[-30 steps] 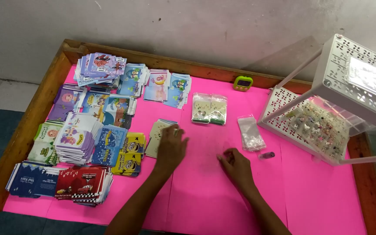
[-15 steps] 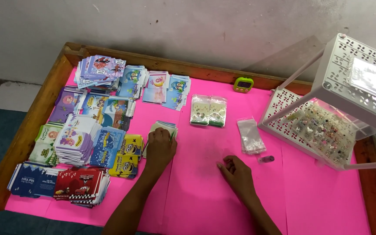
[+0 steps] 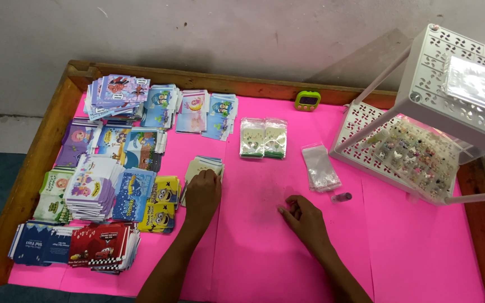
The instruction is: Packaging small decorative cards into clear plastic sleeves at a workstation.
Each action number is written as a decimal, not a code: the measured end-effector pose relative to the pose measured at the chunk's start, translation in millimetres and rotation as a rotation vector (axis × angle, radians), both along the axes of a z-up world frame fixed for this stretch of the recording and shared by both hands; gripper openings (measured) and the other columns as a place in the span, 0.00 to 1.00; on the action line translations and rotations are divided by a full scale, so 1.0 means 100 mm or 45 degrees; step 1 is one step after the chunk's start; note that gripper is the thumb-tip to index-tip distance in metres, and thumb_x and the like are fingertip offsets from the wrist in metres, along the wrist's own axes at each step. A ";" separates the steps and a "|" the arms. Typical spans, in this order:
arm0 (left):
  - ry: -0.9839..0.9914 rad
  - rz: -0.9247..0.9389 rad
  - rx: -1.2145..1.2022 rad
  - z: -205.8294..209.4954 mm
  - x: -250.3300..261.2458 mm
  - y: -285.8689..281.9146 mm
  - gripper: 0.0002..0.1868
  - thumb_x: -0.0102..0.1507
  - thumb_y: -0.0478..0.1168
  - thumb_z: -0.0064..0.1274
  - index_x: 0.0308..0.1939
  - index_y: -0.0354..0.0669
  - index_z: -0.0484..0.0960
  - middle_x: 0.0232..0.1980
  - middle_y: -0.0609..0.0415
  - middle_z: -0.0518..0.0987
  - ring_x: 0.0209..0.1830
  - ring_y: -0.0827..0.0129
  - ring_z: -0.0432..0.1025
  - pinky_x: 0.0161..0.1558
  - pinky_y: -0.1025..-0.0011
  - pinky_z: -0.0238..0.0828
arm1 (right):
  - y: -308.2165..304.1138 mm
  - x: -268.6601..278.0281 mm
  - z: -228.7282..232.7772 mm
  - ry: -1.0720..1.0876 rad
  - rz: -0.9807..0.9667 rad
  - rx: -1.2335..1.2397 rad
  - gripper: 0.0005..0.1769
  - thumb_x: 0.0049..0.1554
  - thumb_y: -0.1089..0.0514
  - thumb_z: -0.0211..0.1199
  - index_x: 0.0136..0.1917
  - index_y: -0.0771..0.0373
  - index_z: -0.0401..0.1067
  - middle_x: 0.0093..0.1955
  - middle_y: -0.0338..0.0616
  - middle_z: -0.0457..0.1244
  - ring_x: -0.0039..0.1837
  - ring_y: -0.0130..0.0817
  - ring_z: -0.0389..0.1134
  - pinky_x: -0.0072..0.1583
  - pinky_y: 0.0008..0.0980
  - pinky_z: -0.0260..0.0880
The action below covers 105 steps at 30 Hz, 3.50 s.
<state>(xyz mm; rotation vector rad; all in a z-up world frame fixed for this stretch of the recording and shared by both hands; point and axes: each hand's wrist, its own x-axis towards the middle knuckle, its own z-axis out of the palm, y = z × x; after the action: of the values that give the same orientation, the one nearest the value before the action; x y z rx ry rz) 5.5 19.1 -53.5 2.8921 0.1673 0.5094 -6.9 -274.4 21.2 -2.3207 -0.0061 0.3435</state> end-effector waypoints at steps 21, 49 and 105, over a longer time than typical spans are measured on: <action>0.290 -0.483 -1.086 1.10 0.00 -0.49 0.09 0.67 0.48 0.59 0.39 0.51 0.89 0.32 0.50 0.87 0.36 0.57 0.83 0.36 0.64 0.79 | -0.47 -0.16 -0.45 -0.884 -0.350 0.294 0.09 0.54 0.62 0.74 0.48 0.57 0.76 0.39 0.43 0.68 0.37 0.38 0.69 0.40 0.34 0.74; 0.088 -1.000 -0.246 0.25 -0.16 -0.82 0.18 0.68 0.35 0.50 0.62 0.49 0.80 0.64 0.55 0.79 0.74 0.53 0.64 0.67 0.52 0.64 | -0.21 -0.18 -0.05 -0.599 -0.049 0.216 0.10 0.58 0.56 0.68 0.54 0.58 0.79 0.49 0.44 0.70 0.54 0.44 0.75 0.54 0.40 0.78; -0.130 -0.971 -0.197 0.13 -0.27 -0.74 0.11 0.66 0.37 0.58 0.53 0.45 0.85 0.55 0.51 0.84 0.68 0.56 0.70 0.65 0.55 0.67 | 0.04 0.10 -0.31 -0.792 0.186 -0.070 0.06 0.52 0.60 0.71 0.44 0.61 0.77 0.41 0.44 0.66 0.45 0.42 0.74 0.45 0.36 0.79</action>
<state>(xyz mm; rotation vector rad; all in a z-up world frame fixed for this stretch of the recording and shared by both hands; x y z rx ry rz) -21.2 -55.0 -40.3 2.4964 -0.8334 0.4570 3.1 -270.7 -10.0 -2.3957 -0.4768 -0.3210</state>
